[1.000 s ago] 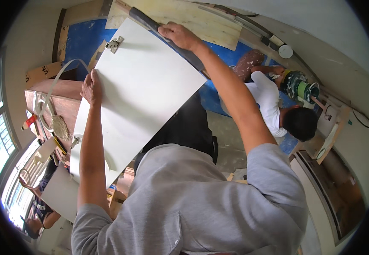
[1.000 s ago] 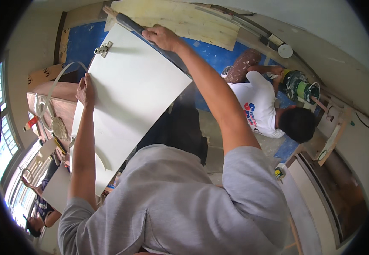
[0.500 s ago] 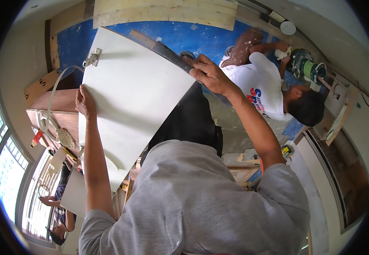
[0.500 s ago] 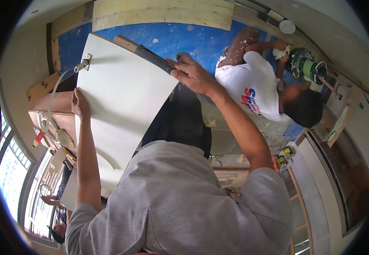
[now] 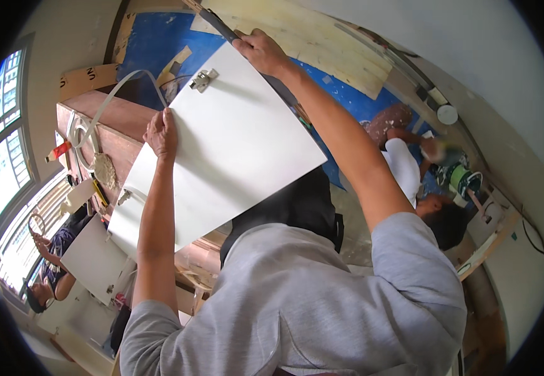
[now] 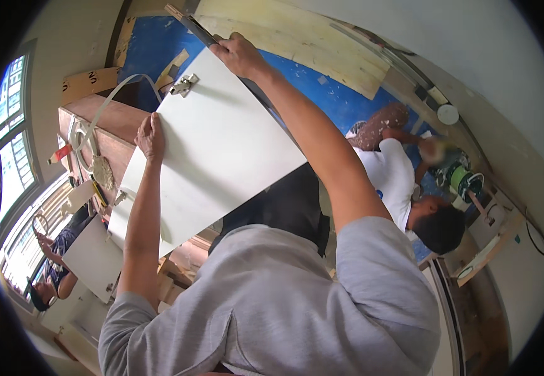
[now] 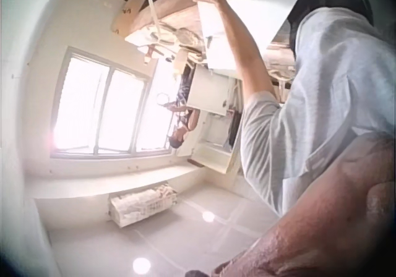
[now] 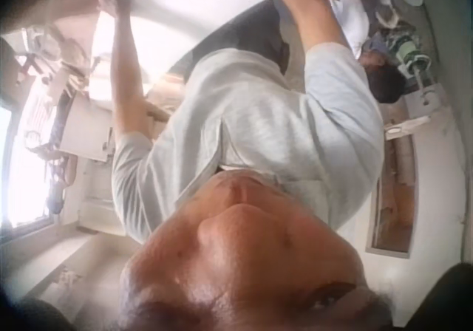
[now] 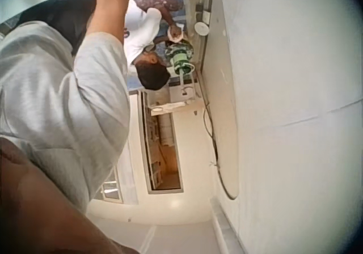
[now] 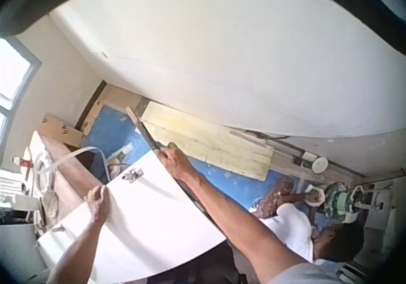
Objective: The person applies a strip of edging to the edge of a white board, trims the excess with a pair of shears, uses a file to smooth the edges, applies glue from a bottle, and wipes the edge with a cloth.
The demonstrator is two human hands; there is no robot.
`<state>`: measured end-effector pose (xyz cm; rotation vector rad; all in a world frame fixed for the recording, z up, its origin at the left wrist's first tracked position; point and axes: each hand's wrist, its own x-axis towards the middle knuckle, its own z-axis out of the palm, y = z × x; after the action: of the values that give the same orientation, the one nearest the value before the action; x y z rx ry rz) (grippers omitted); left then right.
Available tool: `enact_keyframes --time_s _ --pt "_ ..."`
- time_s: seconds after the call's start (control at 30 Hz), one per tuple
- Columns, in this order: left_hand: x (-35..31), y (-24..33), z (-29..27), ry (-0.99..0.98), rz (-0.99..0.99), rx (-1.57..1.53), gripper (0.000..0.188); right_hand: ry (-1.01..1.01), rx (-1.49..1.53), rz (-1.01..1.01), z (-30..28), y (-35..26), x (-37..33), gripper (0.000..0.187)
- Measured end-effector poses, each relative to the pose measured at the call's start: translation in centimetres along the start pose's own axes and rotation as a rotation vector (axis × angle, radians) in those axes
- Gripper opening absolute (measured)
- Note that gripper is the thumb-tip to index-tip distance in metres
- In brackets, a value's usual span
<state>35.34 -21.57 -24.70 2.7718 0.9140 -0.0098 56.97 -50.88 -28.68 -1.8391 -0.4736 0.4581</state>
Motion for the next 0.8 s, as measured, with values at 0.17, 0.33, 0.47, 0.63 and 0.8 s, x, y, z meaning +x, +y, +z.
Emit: enact_keyframes --time_s 0.17,0.33,0.47,0.63,0.8 --pt "0.0 0.6 -0.5 0.004 0.014 0.023 0.047 0.062 0.018 -0.085 -0.5 -0.2 -1.2 0.040" --pt "-0.1 0.9 -0.5 -0.015 0.006 0.041 0.048 -0.023 -0.117 -0.017 -5.0 -1.2 -16.2 0.045" --pt "-0.9 0.9 -0.7 0.017 0.019 0.012 0.049 -0.101 -0.063 0.059 -7.9 -1.8 -26.2 0.047" --pt "-0.8 1.4 -0.7 -0.003 0.007 0.023 0.049 -0.054 -0.062 0.081 -6.8 -1.6 -23.4 0.045" --pt "0.1 1.4 -1.2 -0.016 -0.006 0.036 0.050 0.078 -0.076 -0.044 -1.7 -0.2 -7.4 0.042"
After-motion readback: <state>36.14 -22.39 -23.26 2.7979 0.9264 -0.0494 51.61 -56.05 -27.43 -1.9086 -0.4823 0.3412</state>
